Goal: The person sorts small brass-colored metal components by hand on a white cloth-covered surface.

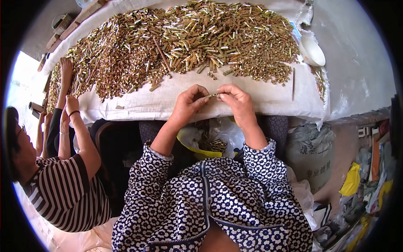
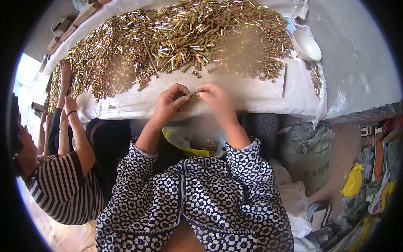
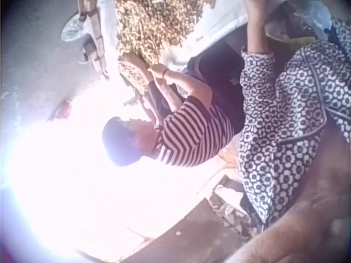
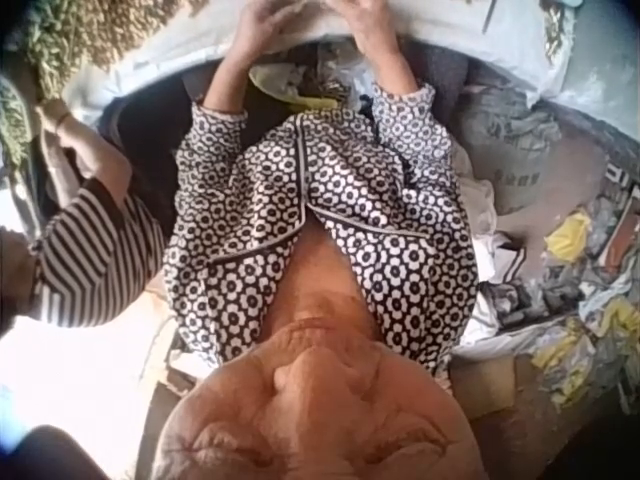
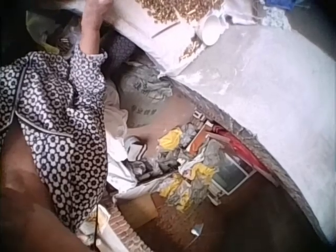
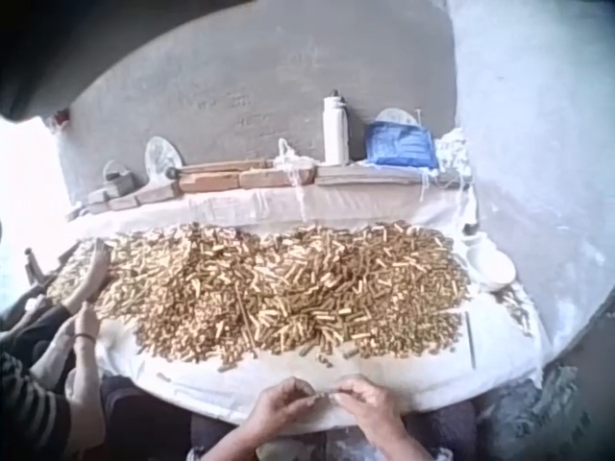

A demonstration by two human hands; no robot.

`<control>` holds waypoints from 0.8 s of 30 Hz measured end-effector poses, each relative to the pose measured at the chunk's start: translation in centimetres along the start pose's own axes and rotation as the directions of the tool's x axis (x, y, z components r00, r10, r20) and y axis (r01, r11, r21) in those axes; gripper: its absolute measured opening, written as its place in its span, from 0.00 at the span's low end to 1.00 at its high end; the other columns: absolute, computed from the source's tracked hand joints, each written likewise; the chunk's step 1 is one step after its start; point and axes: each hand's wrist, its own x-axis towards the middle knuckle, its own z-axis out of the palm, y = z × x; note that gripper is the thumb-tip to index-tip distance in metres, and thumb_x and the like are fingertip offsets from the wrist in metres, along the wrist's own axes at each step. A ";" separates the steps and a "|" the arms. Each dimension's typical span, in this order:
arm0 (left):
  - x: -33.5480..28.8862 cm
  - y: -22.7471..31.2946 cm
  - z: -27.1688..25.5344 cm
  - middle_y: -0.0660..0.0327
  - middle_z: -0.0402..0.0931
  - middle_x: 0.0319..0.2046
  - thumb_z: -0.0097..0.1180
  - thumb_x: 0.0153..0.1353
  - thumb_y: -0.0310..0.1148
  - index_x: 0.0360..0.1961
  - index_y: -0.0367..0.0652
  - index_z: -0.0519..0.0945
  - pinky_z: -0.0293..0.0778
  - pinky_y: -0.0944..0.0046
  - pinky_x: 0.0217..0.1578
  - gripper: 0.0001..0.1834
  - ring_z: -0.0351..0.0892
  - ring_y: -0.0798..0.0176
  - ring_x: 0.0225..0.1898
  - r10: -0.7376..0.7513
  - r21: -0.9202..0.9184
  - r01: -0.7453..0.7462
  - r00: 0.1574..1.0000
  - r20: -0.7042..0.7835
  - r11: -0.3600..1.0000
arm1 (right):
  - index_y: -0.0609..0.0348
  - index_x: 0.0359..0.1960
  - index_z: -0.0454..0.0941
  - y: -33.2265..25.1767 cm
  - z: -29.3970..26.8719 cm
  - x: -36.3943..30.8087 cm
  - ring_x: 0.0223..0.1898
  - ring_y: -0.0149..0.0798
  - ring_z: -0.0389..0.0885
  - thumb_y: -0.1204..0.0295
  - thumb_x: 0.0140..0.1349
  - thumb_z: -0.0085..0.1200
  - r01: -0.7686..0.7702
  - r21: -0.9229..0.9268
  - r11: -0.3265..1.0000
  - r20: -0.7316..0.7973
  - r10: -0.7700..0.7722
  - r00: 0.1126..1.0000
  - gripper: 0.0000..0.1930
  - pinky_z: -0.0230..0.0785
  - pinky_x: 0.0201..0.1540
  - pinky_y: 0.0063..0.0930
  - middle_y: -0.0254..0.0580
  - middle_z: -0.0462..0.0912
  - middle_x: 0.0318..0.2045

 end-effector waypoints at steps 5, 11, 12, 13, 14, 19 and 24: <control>-0.1 -0.2 0.4 0.71 0.73 0.26 0.55 0.63 0.27 0.38 0.42 0.74 0.62 0.79 0.23 0.04 0.65 0.80 0.23 0.015 -0.076 -0.014 1.000 0.013 0.997 | 0.65 0.40 0.78 0.7 -0.2 -0.3 0.38 0.26 0.77 0.82 0.59 0.53 0.108 -0.110 0.988 0.000 -0.109 0.994 0.08 0.72 0.45 0.21 0.34 0.78 0.37; -0.4 -0.5 0.3 0.69 0.75 0.26 0.56 0.62 0.26 0.37 0.40 0.75 0.63 0.79 0.23 0.04 0.66 0.79 0.22 0.013 -0.138 -0.014 1.000 -0.013 0.990 | 0.65 0.39 0.78 0.9 0.0 -0.6 0.37 0.25 0.76 0.83 0.58 0.54 0.060 -0.123 0.991 -0.004 -0.061 0.998 0.07 0.71 0.44 0.19 0.34 0.78 0.36; -0.5 -0.5 0.3 0.68 0.75 0.26 0.56 0.62 0.26 0.37 0.40 0.75 0.64 0.79 0.23 0.04 0.67 0.79 0.23 0.018 -0.160 -0.019 1.000 -0.011 0.987 | 0.65 0.38 0.78 0.9 0.0 -0.7 0.37 0.25 0.76 0.83 0.58 0.54 0.040 -0.100 0.994 -0.011 -0.042 0.999 0.07 0.71 0.44 0.19 0.33 0.78 0.36; -0.5 -0.4 0.3 0.68 0.75 0.27 0.55 0.62 0.26 0.38 0.39 0.75 0.65 0.79 0.24 0.04 0.68 0.79 0.24 0.023 -0.182 -0.024 1.000 -0.009 0.983 | 0.66 0.37 0.78 0.9 0.0 -0.7 0.36 0.25 0.76 0.83 0.57 0.55 0.021 -0.077 0.997 -0.018 -0.022 1.000 0.07 0.71 0.43 0.19 0.32 0.77 0.36; -0.5 -0.4 0.3 0.68 0.75 0.27 0.55 0.62 0.26 0.38 0.39 0.75 0.65 0.79 0.24 0.04 0.68 0.79 0.24 0.021 -0.182 -0.022 1.000 -0.009 0.983 | 0.66 0.37 0.78 0.9 0.0 -0.8 0.36 0.25 0.76 0.83 0.57 0.55 0.019 -0.077 0.997 -0.019 -0.021 1.000 0.07 0.71 0.43 0.19 0.32 0.77 0.36; -0.6 0.5 1.0 0.67 0.76 0.27 0.55 0.63 0.27 0.36 0.38 0.77 0.68 0.78 0.24 0.04 0.71 0.78 0.26 -0.007 -0.219 -0.011 0.997 -0.082 0.976 | 0.65 0.33 0.79 0.4 0.1 -0.9 0.37 0.23 0.75 0.85 0.56 0.55 0.245 -0.329 0.912 0.021 -0.253 0.967 0.05 0.69 0.39 0.17 0.32 0.76 0.35; 0.4 -0.4 1.8 0.57 0.77 0.28 0.56 0.59 0.25 0.35 0.37 0.77 0.73 0.68 0.29 0.04 0.77 0.63 0.28 0.233 0.247 -0.222 0.972 -0.014 0.943 | 0.61 0.29 0.76 0.6 -0.6 -0.8 0.35 0.44 0.77 0.76 0.53 0.54 0.313 -0.579 0.753 0.109 -0.309 0.945 0.03 0.70 0.38 0.32 0.44 0.78 0.32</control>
